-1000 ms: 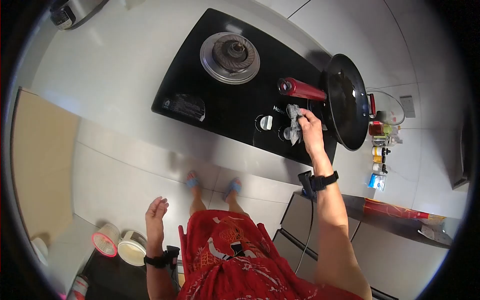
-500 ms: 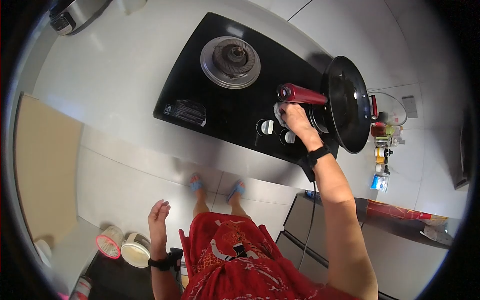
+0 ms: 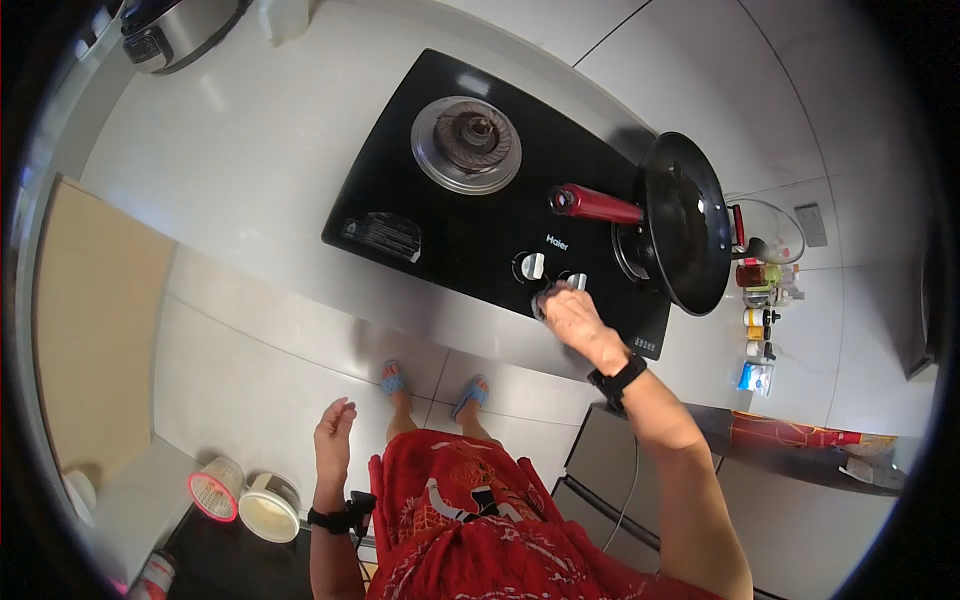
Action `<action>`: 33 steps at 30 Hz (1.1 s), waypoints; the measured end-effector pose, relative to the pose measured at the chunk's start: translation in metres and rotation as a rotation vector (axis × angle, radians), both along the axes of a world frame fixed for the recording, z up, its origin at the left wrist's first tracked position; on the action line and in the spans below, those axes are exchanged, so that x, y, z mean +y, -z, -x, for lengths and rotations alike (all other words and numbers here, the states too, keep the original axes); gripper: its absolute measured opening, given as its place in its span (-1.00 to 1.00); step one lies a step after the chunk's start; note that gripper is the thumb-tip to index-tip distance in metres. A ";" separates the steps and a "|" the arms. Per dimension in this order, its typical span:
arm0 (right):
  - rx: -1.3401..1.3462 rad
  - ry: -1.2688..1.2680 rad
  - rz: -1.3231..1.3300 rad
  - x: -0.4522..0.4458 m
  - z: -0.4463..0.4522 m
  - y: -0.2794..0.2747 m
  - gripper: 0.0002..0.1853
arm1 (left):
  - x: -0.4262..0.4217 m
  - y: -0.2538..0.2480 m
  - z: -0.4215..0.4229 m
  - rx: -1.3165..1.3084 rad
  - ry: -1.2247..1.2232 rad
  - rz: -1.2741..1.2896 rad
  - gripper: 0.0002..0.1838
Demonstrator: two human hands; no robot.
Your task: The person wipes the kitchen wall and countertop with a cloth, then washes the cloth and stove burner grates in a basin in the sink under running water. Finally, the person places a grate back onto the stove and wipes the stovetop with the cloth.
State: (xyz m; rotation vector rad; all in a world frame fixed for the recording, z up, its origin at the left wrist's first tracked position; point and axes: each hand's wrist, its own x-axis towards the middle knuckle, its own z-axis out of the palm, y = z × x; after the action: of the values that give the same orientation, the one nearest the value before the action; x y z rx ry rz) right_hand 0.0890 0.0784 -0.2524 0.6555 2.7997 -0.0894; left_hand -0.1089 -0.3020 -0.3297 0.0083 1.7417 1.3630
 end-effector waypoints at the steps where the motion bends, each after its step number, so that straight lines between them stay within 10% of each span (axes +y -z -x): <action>1: 0.068 -0.020 0.045 -0.007 -0.004 -0.005 -0.90 | 0.000 -0.001 -0.001 -0.008 0.003 0.005 -0.67; 7: 0.258 0.716 1.172 -0.029 -0.035 -0.011 -0.74 | 0.005 -0.011 0.003 0.036 0.060 0.007 -0.69; 11: 0.669 0.929 1.372 -0.032 0.010 -0.029 -0.69 | -0.001 -0.012 0.010 0.067 0.021 -0.009 -0.68; 13: 0.735 0.760 1.200 -0.031 0.044 -0.038 -0.65 | -0.008 -0.007 0.011 0.064 -0.023 -0.039 -0.69; 15: 0.616 0.323 0.467 -0.025 0.061 -0.014 -0.64 | -0.015 -0.010 0.012 0.060 -0.051 -0.019 -0.69; 18: 0.571 0.400 0.048 -0.042 0.082 0.048 -0.59 | -0.031 -0.004 0.012 0.044 -0.095 -0.005 -0.69; 33: 0.613 0.225 0.035 0.005 0.292 0.055 -0.61 | -0.087 -0.033 0.015 0.069 -0.332 0.056 -0.70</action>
State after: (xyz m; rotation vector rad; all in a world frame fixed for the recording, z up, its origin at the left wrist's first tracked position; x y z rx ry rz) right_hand -0.2034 0.0830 -0.3072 1.0885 3.2667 -0.4515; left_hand -0.1240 -0.3892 -0.2971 -0.2792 1.8984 1.5646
